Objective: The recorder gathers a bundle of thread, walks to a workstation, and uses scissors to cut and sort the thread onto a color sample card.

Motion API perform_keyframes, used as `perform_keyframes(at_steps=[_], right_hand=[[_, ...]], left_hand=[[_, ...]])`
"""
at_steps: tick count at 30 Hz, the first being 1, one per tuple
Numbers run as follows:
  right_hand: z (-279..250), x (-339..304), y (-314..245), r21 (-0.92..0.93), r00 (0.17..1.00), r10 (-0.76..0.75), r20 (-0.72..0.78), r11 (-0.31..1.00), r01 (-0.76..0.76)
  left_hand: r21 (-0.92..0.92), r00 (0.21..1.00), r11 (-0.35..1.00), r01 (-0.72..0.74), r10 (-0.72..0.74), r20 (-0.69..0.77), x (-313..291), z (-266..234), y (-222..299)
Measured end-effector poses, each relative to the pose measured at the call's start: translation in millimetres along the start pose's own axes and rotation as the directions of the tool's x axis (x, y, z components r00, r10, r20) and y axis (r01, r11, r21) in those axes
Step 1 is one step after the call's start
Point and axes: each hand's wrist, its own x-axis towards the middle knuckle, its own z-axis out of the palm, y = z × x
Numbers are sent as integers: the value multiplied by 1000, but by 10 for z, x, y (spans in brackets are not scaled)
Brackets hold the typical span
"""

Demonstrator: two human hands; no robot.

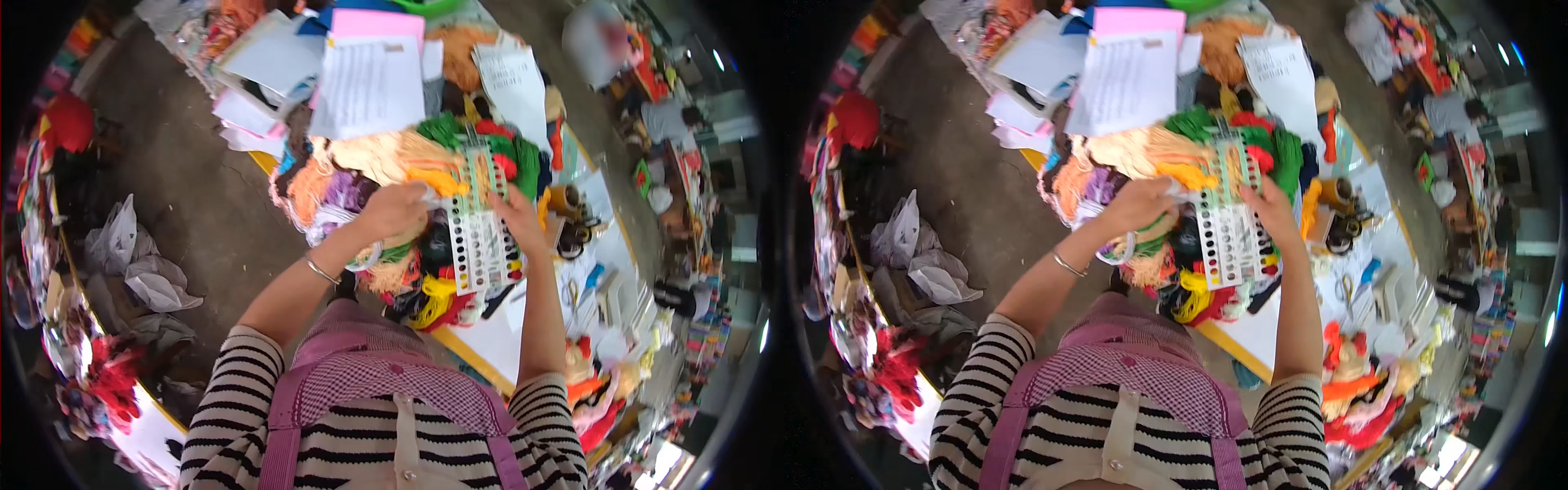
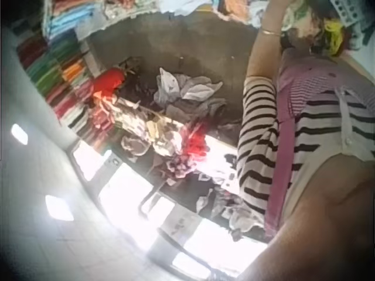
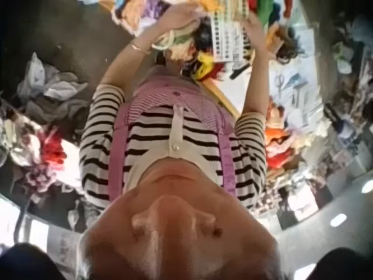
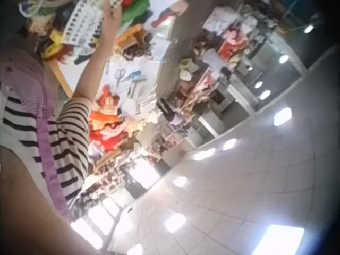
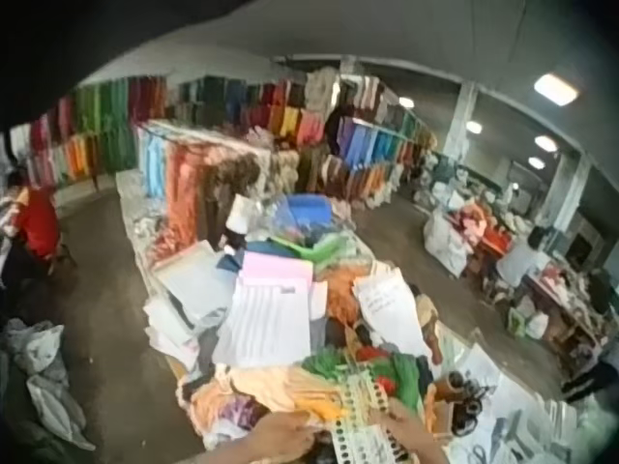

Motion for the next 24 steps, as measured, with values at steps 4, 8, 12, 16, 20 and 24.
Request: perform_keyframes(at_steps=[4,8,12,16,20,24], right_hand=[[-80,-45,-550,-828,882,-415,-222,558,54],[501,-594,-851,-294,896,-443,13,855,427],[1418,-1381,-854,-77,609,-647,459,654,752],[2280,-2299,-945,189,178,-548,818,547,816],[2671,-3038,-868,276,-61,-278,959,852,445],[3001,-3723,-754,-14,-200,23,980,999,50]], left_hand=[[4,947,1000,-10,11,-321,-391,-322,-55],[-54,874,999,-5,-22,-486,-1720,-158,-368],[-605,974,795,-46,-98,-203,-2565,610,540],[-671,840,703,-236,-200,-505,-3710,1337,1403],[-601,493,708,-370,-398,-773,-4511,1873,1833],[-474,160,642,-603,-484,-860,-5320,2393,2426]])
